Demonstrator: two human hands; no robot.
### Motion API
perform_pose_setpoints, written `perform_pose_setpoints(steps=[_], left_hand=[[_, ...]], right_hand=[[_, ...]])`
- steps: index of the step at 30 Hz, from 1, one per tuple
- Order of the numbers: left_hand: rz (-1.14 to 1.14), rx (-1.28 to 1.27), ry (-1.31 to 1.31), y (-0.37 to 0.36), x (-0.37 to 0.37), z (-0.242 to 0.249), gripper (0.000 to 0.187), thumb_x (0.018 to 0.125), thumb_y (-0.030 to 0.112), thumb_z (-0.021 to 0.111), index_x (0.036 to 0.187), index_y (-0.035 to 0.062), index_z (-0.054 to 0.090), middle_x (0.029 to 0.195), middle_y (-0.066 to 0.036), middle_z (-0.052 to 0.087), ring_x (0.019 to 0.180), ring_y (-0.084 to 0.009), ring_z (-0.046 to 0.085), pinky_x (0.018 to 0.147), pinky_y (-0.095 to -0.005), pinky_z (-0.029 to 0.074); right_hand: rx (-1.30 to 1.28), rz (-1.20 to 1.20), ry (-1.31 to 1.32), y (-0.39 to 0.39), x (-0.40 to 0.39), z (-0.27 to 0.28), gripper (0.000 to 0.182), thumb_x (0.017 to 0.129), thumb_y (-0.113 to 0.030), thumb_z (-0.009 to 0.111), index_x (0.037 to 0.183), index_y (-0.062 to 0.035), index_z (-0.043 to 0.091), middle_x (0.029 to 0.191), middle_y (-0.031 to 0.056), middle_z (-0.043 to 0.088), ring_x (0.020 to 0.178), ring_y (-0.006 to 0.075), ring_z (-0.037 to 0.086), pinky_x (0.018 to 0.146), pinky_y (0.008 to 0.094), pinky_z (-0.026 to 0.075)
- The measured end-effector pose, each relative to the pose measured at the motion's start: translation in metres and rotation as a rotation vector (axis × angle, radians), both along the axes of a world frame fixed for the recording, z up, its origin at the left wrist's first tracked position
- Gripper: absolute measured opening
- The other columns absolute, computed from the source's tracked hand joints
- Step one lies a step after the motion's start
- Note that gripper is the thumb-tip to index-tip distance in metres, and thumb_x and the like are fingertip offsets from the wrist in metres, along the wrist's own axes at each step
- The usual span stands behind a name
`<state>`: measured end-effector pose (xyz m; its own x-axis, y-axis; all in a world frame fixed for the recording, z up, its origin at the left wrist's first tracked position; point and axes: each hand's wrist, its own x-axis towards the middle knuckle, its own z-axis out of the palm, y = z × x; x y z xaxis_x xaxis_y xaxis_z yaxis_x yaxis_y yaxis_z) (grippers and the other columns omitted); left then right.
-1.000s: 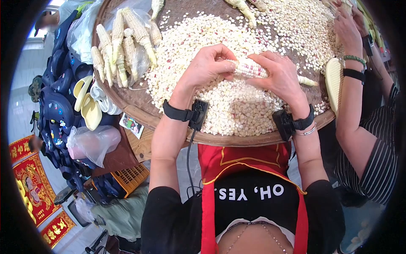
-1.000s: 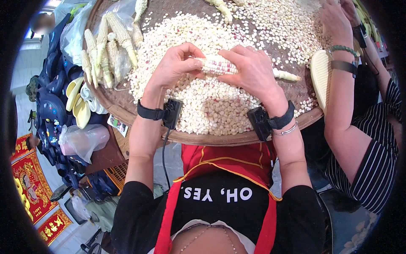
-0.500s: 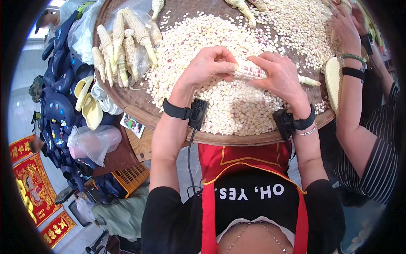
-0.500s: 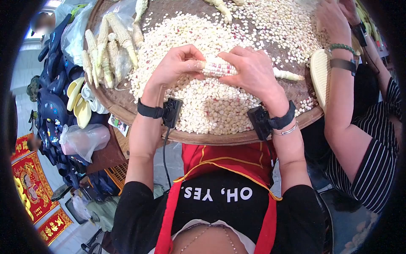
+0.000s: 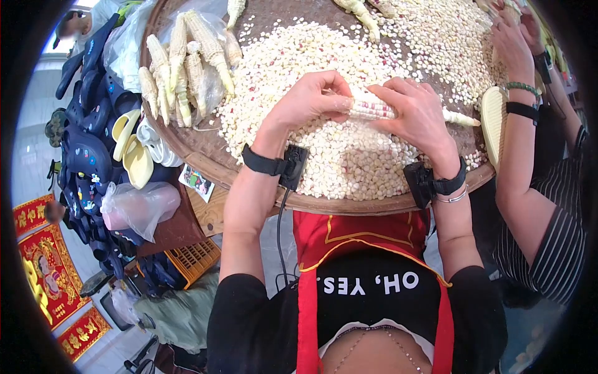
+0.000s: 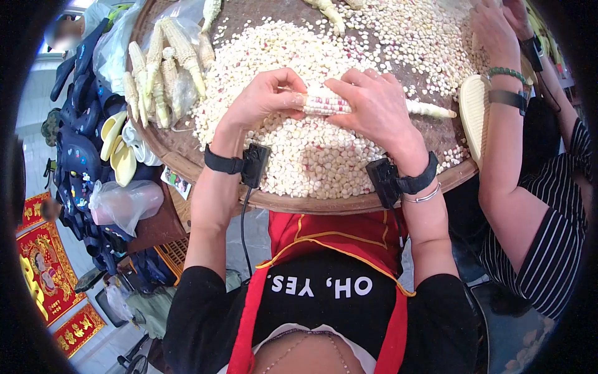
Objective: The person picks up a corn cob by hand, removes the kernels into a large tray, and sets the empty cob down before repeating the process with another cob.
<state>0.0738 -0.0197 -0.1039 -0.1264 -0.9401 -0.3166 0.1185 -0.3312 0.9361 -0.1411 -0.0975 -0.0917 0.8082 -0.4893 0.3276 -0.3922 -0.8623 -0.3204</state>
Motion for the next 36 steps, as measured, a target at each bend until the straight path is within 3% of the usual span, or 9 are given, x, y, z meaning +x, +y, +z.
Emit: perform_pose_setpoints(steps=[4, 6, 14, 17, 19, 22, 25, 36], left_hand=[[0.0, -0.05, -0.146, 0.002, -0.004, 0.004, 0.017, 0.079, 0.006, 0.066, 0.092, -0.0007, 0.057, 0.083, -0.009, 0.062, 0.07, -0.0149, 0.065, 0.065, -0.0247, 0.057], [0.004, -0.003, 0.043, 0.001, 0.002, -0.001, 0.016, 0.081, 0.006, 0.065, 0.092, -0.0011, 0.057, 0.084, -0.009, 0.062, 0.07, -0.0149, 0.064, 0.065, -0.0251, 0.057], [0.012, 0.007, 0.099, 0.001, 0.007, -0.003, 0.015, 0.082, 0.008, 0.061, 0.092, -0.002, 0.06, 0.084, -0.008, 0.061, 0.07, -0.0144, 0.064, 0.061, -0.025, 0.056], [0.084, -0.034, 0.047, 0.001, 0.011, 0.001, 0.017, 0.084, 0.01, 0.059, 0.097, -0.0017, 0.059, 0.085, -0.007, 0.06, 0.072, -0.0127, 0.062, 0.063, -0.0259, 0.056], [0.182, -0.074, -0.019, 0.001, 0.009, 0.011, 0.021, 0.084, 0.01, 0.06, 0.102, -0.0009, 0.058, 0.088, -0.006, 0.06, 0.072, -0.0106, 0.061, 0.065, -0.0264, 0.055], [0.152, -0.201, -0.043, 0.003, -0.003, 0.015, 0.024, 0.084, 0.01, 0.061, 0.105, -0.0005, 0.058, 0.086, -0.007, 0.062, 0.071, -0.0113, 0.061, 0.065, -0.0253, 0.053], [0.032, -0.173, -0.092, 0.002, 0.001, 0.01, 0.027, 0.084, 0.012, 0.063, 0.107, -0.0009, 0.058, 0.084, -0.007, 0.064, 0.071, -0.0117, 0.061, 0.066, -0.0247, 0.051], [0.033, -0.175, -0.118, 0.002, 0.0, 0.007, 0.023, 0.083, 0.009, 0.064, 0.103, -0.0009, 0.059, 0.083, -0.006, 0.065, 0.07, -0.0106, 0.062, 0.065, -0.0229, 0.051]], right_hand=[[-0.014, -0.01, 0.0, 0.0, 0.0, 0.001, 0.046, 0.06, -0.032, 0.076, 0.102, -0.0181, 0.066, 0.086, 0.0002, 0.061, 0.078, 0.0217, 0.06, 0.069, 0.0358, 0.044], [-0.015, -0.001, 0.013, 0.001, 0.001, 0.002, 0.046, 0.06, -0.031, 0.076, 0.102, -0.0183, 0.066, 0.086, 0.0001, 0.061, 0.078, 0.0215, 0.06, 0.068, 0.0357, 0.044], [-0.033, 0.025, -0.041, 0.0, 0.0, 0.004, 0.047, 0.058, -0.03, 0.077, 0.103, -0.0185, 0.066, 0.084, -0.0002, 0.06, 0.078, 0.02, 0.059, 0.068, 0.0347, 0.043], [0.042, 0.006, -0.011, -0.001, -0.001, 0.006, 0.048, 0.061, -0.032, 0.076, 0.104, -0.0156, 0.065, 0.086, 0.0028, 0.062, 0.08, 0.0226, 0.06, 0.068, 0.0365, 0.045], [0.282, -0.026, -0.012, -0.003, -0.002, 0.008, 0.049, 0.066, -0.036, 0.074, 0.107, -0.0121, 0.063, 0.088, 0.0073, 0.063, 0.082, 0.0271, 0.061, 0.07, 0.0383, 0.047], [0.32, -0.001, 0.011, -0.004, -0.001, 0.006, 0.052, 0.07, -0.04, 0.07, 0.111, -0.009, 0.061, 0.091, 0.0115, 0.064, 0.085, 0.0309, 0.061, 0.071, 0.0389, 0.048], [0.297, -0.001, -0.022, -0.004, -0.001, 0.003, 0.053, 0.071, -0.04, 0.069, 0.113, -0.0085, 0.06, 0.093, 0.0126, 0.064, 0.086, 0.0312, 0.061, 0.072, 0.0385, 0.048], [0.28, -0.005, 0.005, -0.002, 0.001, 0.003, 0.053, 0.07, -0.038, 0.07, 0.112, -0.0076, 0.06, 0.091, 0.0126, 0.064, 0.085, 0.0307, 0.062, 0.071, 0.0379, 0.049]])
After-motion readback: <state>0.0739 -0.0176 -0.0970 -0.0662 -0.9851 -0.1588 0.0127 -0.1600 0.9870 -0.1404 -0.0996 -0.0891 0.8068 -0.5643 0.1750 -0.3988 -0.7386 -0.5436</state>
